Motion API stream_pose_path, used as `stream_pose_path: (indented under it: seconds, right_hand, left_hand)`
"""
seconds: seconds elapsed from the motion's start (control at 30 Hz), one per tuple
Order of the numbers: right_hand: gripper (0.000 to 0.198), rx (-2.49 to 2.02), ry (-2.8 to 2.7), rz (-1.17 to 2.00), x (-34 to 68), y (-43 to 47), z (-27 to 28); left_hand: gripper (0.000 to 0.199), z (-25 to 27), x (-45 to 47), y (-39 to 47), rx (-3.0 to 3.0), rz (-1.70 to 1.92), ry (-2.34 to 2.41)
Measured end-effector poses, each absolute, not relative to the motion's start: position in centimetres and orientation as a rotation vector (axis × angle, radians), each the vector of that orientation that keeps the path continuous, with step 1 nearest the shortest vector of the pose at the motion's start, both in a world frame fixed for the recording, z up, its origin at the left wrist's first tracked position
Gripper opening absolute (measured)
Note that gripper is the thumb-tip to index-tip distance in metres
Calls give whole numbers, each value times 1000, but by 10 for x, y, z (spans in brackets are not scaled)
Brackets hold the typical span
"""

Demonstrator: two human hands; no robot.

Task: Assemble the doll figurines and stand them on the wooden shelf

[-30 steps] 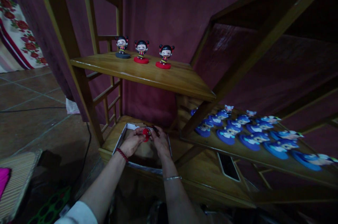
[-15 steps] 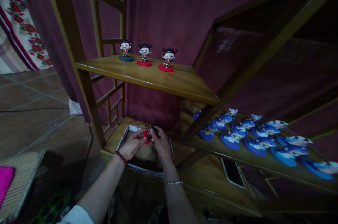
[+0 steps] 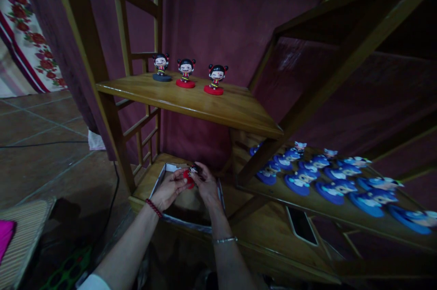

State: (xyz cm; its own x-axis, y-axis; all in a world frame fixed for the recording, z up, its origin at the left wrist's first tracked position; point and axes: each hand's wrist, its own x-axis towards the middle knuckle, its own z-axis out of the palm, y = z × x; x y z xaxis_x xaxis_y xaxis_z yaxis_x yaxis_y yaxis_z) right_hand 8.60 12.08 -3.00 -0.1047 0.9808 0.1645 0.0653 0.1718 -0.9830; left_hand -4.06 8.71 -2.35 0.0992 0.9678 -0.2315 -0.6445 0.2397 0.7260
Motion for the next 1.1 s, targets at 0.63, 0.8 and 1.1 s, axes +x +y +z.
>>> stream_pose_path:
  seconds: [0.63, 0.8, 1.1]
  right_hand:
    - [34, -1022, -1508, 1026, 88, 118, -28]
    - [33, -1022, -1517, 1036, 88, 116, -24]
    - [30, -1029, -1552, 996, 88, 116, -23]
  left_hand:
    - [33, -23, -42, 87, 591, 1266, 691]
    - [33, -22, -42, 86, 575, 1272, 712]
    - [34, -21, -43, 85, 557, 1275, 743]
